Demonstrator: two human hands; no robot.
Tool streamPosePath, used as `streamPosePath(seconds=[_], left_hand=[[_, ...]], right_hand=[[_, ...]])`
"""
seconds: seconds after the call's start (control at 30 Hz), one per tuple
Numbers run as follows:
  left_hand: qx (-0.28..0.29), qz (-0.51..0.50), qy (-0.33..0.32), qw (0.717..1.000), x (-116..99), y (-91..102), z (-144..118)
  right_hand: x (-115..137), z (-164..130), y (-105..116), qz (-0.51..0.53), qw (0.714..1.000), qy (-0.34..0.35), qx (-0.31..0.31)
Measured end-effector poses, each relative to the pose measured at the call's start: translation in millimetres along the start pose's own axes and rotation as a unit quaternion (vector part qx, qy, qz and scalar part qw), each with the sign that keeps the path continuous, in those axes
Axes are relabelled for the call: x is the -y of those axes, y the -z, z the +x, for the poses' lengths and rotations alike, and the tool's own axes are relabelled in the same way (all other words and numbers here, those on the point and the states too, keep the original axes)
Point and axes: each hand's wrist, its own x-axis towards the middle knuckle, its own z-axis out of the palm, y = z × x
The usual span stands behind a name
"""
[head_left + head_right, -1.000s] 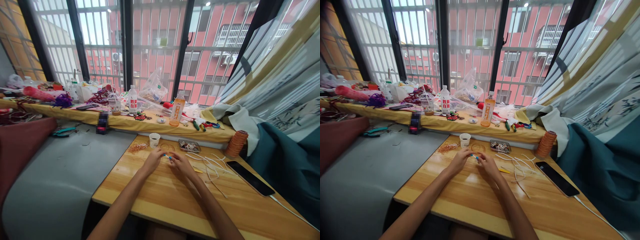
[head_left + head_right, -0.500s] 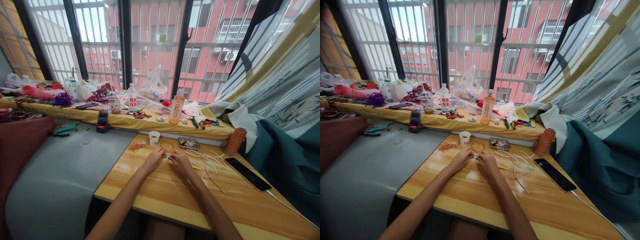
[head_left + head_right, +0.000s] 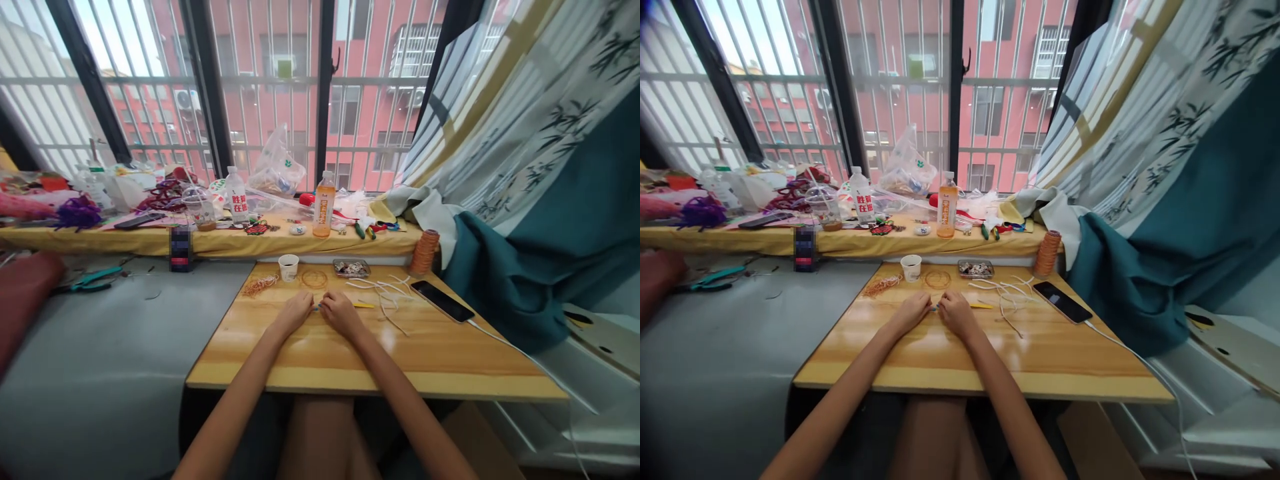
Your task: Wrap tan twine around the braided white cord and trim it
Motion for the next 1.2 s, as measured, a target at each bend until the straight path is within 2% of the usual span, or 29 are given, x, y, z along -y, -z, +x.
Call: streamPosePath(seconds=[0.17,0.3,0.63,0.93,1.03,1.13,1.2], left_hand=[[0.011,-0.035,-0.052,0.998,-3,-1.7,-2],[0.033,-0.049,-0.052,0.997,-4,-2.3,-3],[0.034,-0.012,-0.078,0.996,-10,-2.8,-6],[-0.021,0.031,-0.084,0.996,-18,-1.4,-6],[-0.044,0.028,-0.077,0.996,-17,-0.5,-5],[-0.051,0.020,-0.068,0.996,-14,-1.0,-5],[-0.047,0.008,-0.075,0.996,-12,-2.3,-5]], right_hand=[[-1,-6,2,-0.005,0.999,-0.031,-0.010],[1,-12,5,-0.001,0.999,-0.039,-0.015],[6,-27,9,0.003,0.999,-0.042,-0.021],[15,-28,16,-0.003,0.999,-0.040,-0.023],[16,-28,17,-0.019,0.996,-0.080,-0.028],[15,-29,16,-0.031,0.992,-0.123,0.003],[13,-30,14,-0.031,0.991,-0.127,0.018]])
